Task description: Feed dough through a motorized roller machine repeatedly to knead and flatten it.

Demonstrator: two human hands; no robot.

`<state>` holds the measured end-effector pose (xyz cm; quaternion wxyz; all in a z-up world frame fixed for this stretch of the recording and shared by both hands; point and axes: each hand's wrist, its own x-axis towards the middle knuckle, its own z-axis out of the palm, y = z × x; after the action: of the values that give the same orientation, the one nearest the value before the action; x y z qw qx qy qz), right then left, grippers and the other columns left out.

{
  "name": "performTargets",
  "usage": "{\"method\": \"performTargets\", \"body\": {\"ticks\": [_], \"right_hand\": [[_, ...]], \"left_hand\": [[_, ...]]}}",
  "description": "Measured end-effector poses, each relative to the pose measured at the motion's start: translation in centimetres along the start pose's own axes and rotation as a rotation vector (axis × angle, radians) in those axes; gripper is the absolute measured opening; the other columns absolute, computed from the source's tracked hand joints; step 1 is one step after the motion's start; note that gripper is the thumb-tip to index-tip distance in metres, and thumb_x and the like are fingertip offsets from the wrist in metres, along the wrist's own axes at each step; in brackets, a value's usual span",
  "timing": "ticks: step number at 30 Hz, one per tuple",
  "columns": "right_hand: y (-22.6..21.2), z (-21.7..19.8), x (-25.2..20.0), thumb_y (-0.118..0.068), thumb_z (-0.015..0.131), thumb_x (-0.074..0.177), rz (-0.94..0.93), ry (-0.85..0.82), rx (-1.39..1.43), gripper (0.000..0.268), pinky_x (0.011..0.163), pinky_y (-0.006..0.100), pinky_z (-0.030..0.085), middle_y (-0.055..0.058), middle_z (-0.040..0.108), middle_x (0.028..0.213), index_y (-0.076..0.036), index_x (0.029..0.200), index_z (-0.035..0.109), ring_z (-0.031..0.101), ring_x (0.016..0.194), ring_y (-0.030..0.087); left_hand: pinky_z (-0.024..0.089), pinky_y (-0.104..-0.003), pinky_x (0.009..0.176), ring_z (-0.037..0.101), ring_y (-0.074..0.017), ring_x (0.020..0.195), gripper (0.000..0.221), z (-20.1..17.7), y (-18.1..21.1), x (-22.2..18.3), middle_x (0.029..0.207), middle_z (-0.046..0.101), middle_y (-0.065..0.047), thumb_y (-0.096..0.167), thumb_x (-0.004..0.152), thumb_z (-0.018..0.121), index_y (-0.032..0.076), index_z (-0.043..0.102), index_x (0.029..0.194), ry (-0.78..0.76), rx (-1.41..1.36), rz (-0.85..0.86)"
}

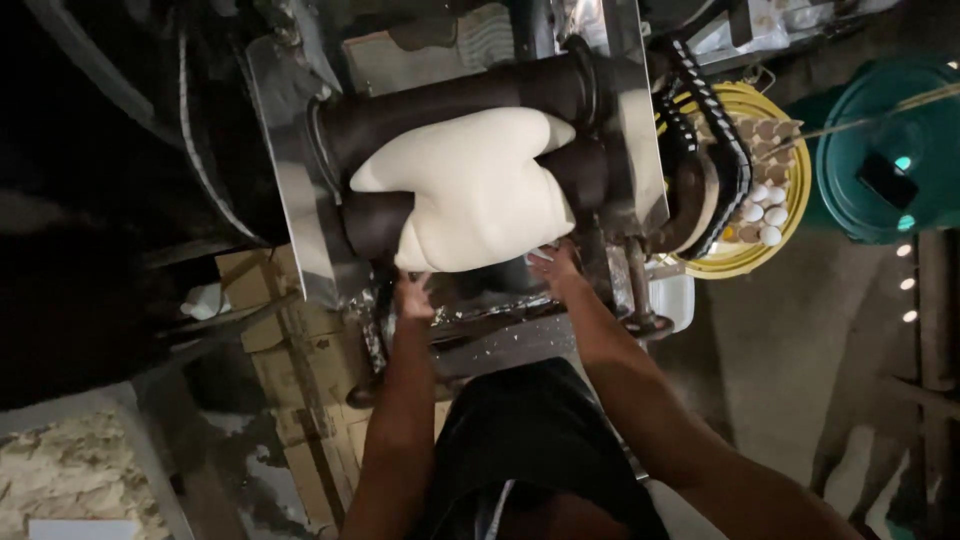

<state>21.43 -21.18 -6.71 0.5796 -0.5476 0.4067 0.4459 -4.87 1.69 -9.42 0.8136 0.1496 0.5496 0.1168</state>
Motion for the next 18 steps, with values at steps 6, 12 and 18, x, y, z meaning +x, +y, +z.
{"method": "performTargets", "body": {"ticks": [6,12,18], "right_hand": [[-2.0,2.8,-0.6,-0.065,0.040,0.095,-0.187,-0.384,0.007,0.072,0.099,0.046,0.041,0.002,0.049,0.153,-0.021,0.152,0.042,0.051,0.131,0.027],[-2.4,6.9,-12.5,-0.068,0.032,0.100,-0.376,-0.638,0.193,0.084,0.115,0.052,0.043,0.012,0.045,0.158,-0.010,0.161,0.031,0.047,0.142,0.035],[-1.9,8.7,-23.7,-0.055,0.038,0.104,-0.599,-0.781,0.289,0.070,0.117,0.054,0.044,0.012,0.049,0.156,-0.012,0.159,0.033,0.049,0.142,0.035]], "left_hand": [[0.044,-0.050,0.111,0.039,-0.0296,0.149,0.081,-0.1,-1.3,2.3,0.170,0.034,-0.008,0.055,0.101,0.056,0.021,0.025,0.168,-0.972,-0.096,0.577],[0.041,-0.038,0.120,0.045,-0.0244,0.146,0.062,10.5,1.5,-6.1,0.163,0.044,-0.007,0.048,0.110,0.041,0.013,0.034,0.161,-0.396,-0.111,0.554],[0.050,-0.045,0.105,0.057,-0.0287,0.128,0.063,19.7,5.2,-20.8,0.147,0.055,-0.008,0.053,0.102,0.037,0.012,0.046,0.150,-0.227,-0.399,0.346]]}}
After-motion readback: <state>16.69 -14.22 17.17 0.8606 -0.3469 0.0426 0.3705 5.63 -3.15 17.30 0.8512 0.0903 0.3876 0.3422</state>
